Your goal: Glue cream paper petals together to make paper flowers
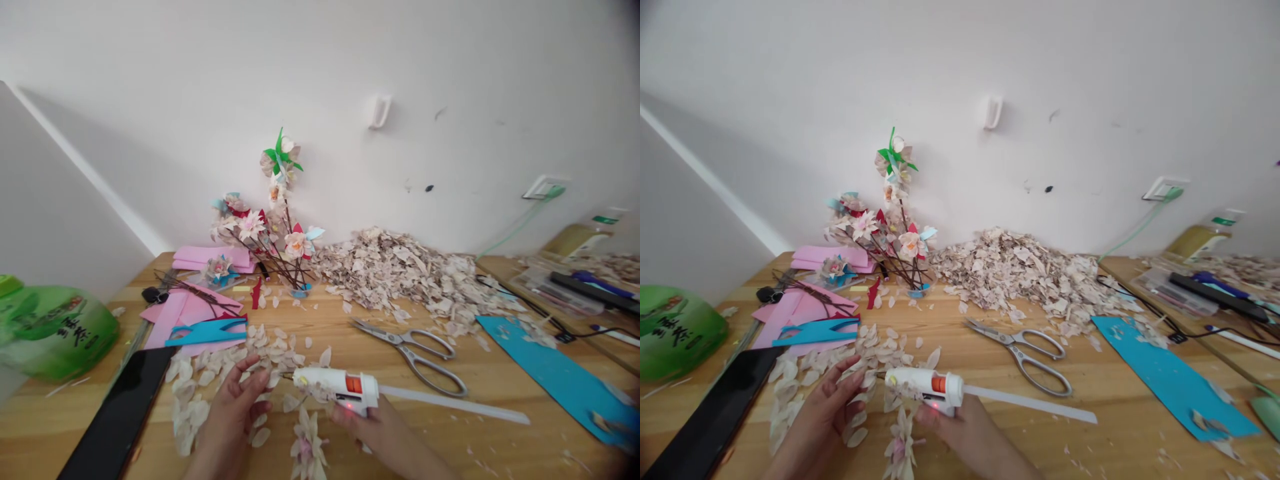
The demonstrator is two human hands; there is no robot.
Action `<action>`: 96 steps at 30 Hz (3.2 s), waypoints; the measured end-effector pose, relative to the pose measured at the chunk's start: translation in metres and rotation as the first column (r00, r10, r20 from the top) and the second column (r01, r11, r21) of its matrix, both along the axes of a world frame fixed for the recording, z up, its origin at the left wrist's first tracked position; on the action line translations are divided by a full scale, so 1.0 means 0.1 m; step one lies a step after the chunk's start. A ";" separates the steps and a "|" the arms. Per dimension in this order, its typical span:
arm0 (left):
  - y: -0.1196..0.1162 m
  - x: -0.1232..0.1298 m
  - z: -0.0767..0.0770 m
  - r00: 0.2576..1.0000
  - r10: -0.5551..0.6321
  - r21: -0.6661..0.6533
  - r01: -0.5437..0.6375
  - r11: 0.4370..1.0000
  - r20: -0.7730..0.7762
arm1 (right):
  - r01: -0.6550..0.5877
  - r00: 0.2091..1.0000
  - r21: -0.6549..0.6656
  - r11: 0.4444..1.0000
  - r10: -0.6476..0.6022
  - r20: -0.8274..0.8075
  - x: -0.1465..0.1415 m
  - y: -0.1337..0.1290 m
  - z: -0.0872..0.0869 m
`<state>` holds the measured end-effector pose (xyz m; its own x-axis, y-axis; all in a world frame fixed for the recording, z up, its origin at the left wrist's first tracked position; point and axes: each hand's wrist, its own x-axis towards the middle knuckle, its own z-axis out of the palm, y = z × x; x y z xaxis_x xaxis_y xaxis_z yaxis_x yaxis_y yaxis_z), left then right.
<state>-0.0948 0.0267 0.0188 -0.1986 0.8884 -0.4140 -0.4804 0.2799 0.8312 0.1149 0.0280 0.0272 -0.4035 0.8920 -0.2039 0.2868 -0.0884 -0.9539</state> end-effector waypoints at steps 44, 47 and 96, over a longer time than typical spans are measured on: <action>-0.01 0.00 0.02 0.987 0.037 0.022 -0.041 0.999 0.154 | 0.154 0.971 0.169 0.974 -0.180 0.157 0.57 0.39 -0.12; -0.02 0.00 0.04 0.984 0.023 0.023 -0.027 0.999 0.175 | 0.189 0.954 0.203 0.961 -0.228 0.193 0.67 0.46 -0.21; -0.04 0.00 0.03 0.993 -0.089 0.045 0.086 0.995 0.072 | 0.251 0.951 0.364 0.897 -0.159 -0.263 -0.10 0.14 -0.38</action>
<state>-0.0944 0.0230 0.0216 -0.0895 0.9177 -0.3872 -0.5157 0.2898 0.8062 0.1044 0.0416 -0.0108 -0.1965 0.9485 0.2485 0.0807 0.2682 -0.9600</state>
